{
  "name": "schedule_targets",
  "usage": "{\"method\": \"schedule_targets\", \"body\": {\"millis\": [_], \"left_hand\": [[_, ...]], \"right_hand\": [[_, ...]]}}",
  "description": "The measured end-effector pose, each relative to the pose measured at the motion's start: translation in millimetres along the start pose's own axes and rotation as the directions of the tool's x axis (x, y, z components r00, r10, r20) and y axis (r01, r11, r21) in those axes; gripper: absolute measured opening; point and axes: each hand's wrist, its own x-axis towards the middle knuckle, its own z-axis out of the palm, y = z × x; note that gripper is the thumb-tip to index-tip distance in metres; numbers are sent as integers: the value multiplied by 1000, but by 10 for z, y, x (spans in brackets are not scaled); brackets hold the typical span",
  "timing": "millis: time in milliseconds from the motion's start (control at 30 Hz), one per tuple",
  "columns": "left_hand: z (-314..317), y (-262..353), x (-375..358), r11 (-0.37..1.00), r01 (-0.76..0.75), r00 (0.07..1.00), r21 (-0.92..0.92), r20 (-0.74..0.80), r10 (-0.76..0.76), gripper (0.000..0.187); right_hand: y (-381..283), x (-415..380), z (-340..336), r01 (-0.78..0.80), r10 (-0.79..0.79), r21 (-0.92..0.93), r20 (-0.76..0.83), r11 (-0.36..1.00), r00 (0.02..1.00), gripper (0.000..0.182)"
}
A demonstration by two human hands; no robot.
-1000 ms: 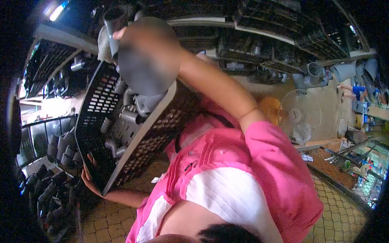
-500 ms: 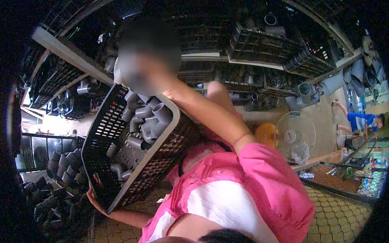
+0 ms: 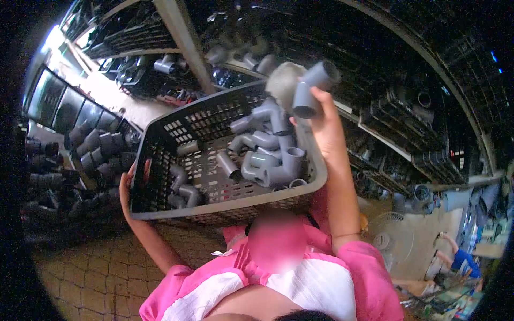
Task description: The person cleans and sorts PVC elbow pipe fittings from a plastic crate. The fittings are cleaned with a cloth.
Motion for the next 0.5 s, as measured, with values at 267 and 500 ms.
{"method": "schedule_targets", "body": {"millis": [267, 500], "left_hand": [[-166, -217, 357, 981, 188, 982, 57, 12, -189, 62], [-136, -367, 362, 979, 202, 972, 25, -129, -197, 61]], "right_hand": [[92, 26, -71, -55, 56, -37, 1, 998, 998, 46], [99, 119, -168, -97, 97, -92, -1, 991, 995, 46]]}}
